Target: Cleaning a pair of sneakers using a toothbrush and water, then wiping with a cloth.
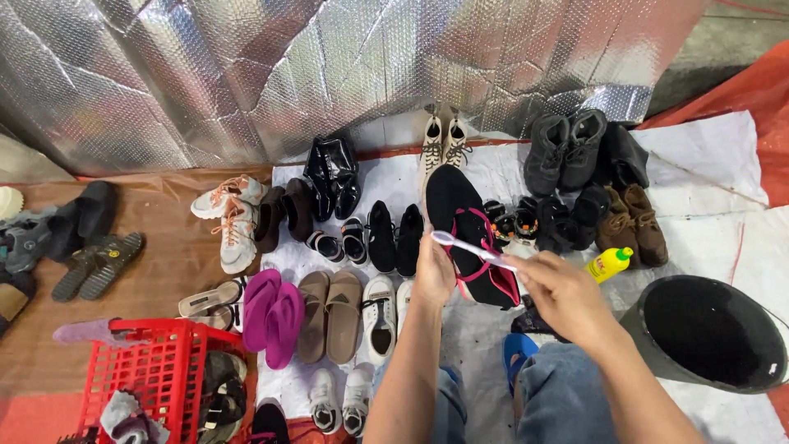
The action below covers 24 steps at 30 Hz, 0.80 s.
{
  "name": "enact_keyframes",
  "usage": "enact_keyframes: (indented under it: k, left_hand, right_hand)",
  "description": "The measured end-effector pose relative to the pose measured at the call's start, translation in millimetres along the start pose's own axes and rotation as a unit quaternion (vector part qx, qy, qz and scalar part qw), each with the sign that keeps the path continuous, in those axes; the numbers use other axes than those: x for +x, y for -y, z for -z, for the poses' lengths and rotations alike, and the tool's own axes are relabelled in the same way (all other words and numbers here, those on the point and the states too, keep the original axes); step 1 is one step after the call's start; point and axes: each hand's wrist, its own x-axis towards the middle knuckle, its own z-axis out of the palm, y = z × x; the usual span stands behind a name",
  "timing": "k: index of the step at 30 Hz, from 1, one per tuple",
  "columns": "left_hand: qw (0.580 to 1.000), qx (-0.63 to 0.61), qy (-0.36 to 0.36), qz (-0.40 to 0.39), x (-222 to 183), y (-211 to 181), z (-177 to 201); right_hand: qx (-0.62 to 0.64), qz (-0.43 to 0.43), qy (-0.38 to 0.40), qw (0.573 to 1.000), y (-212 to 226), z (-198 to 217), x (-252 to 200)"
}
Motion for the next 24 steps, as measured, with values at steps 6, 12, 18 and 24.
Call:
enact_keyframes:
  k: [6, 12, 18, 24]
  left_hand:
    - [1.0, -0.008, 0.006, 0.014, -15, -14, -26]
    - [0.999, 0.024, -0.026, 0.041, -6, -4, 15]
    - [0.998, 0.03, -0.004, 0.052, -8, 5, 21]
    - [0.994, 0.067, 0.008, 0.087, 10, 11, 48]
  right_hand:
    - [0.082, -0.096, -0.064, 0.99, -44, -12, -11]
    - [0.061, -0.063, -0.091, 0.992, -38, -26, -13]
    - [0.045, -0.063, -0.104, 0.992, -45, -21, 0]
    - [0.069, -0.087, -0.039, 0.993, -52, -8, -31]
